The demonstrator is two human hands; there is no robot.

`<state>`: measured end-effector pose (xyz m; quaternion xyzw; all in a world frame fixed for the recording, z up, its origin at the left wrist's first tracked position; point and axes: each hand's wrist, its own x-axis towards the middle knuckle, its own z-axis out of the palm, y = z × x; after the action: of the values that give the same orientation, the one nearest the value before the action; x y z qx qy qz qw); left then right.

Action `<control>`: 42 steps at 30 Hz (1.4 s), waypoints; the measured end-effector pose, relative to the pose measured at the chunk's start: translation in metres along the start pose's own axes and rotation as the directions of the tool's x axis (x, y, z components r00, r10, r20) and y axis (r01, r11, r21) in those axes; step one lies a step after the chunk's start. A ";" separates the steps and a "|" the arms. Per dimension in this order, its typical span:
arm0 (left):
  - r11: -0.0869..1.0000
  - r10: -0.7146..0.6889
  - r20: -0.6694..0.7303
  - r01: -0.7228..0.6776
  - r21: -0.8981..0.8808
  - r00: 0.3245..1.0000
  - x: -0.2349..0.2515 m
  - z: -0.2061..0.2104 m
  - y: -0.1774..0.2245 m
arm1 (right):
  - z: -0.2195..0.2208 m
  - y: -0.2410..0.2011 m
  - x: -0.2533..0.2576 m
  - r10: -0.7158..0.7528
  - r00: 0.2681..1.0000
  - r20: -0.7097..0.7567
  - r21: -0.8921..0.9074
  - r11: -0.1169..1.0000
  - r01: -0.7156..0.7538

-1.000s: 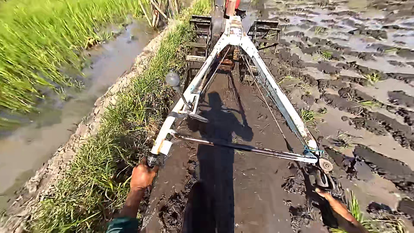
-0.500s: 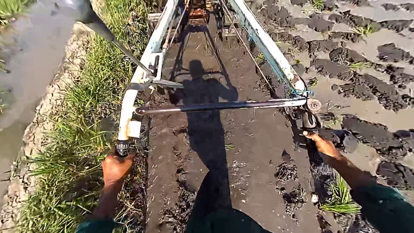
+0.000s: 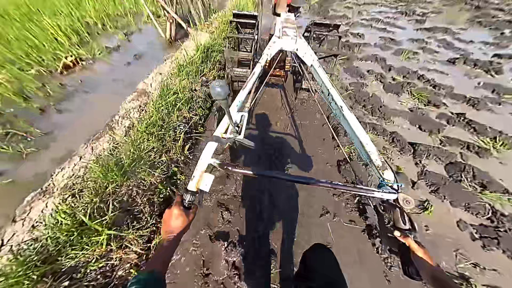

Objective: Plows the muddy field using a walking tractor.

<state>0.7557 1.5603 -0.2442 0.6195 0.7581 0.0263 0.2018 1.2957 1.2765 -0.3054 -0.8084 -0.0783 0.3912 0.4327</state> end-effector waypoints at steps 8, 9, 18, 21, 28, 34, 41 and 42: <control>1.000 0.013 0.009 -0.014 0.018 1.000 0.118 0.003 0.107 | 0.019 -0.095 0.134 -0.022 0.998 0.059 -0.089 0.996 0.027; 1.000 0.014 0.003 -0.014 0.018 1.000 0.132 0.006 0.121 | 0.026 -0.108 0.147 0.001 1.000 0.023 -0.120 0.993 0.002; 0.998 -0.022 -0.112 0.028 0.051 0.993 0.334 -0.041 0.150 | 0.143 -0.211 0.209 -0.058 0.950 0.307 0.080 0.996 0.035; 0.995 -0.078 -0.064 0.082 0.065 0.995 0.362 -0.035 0.204 | 0.147 -0.199 0.272 -0.051 0.977 0.208 0.144 0.989 0.021; 0.997 -0.020 -0.020 0.021 0.075 1.000 0.404 -0.015 0.331 | 0.100 -0.282 0.414 -0.001 0.954 0.301 0.104 0.994 -0.032; 0.995 0.086 -0.061 -0.082 0.053 0.994 0.486 -0.007 0.412 | 0.108 -0.362 0.513 -0.015 0.960 0.279 0.062 0.998 -0.002; 0.995 0.085 -0.001 -0.085 0.047 0.996 0.584 0.009 0.499 | 0.147 -0.453 0.589 -0.051 0.998 -0.040 -0.086 0.995 0.048; 0.996 0.079 0.018 -0.079 0.030 0.997 0.594 0.009 0.514 | 0.154 -0.472 0.597 -0.049 0.996 -0.079 -0.101 0.994 0.041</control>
<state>1.1463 2.2417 -0.2664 0.6523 0.7317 0.0175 0.1973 1.6946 1.9425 -0.3325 -0.8423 -0.0982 0.3435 0.4035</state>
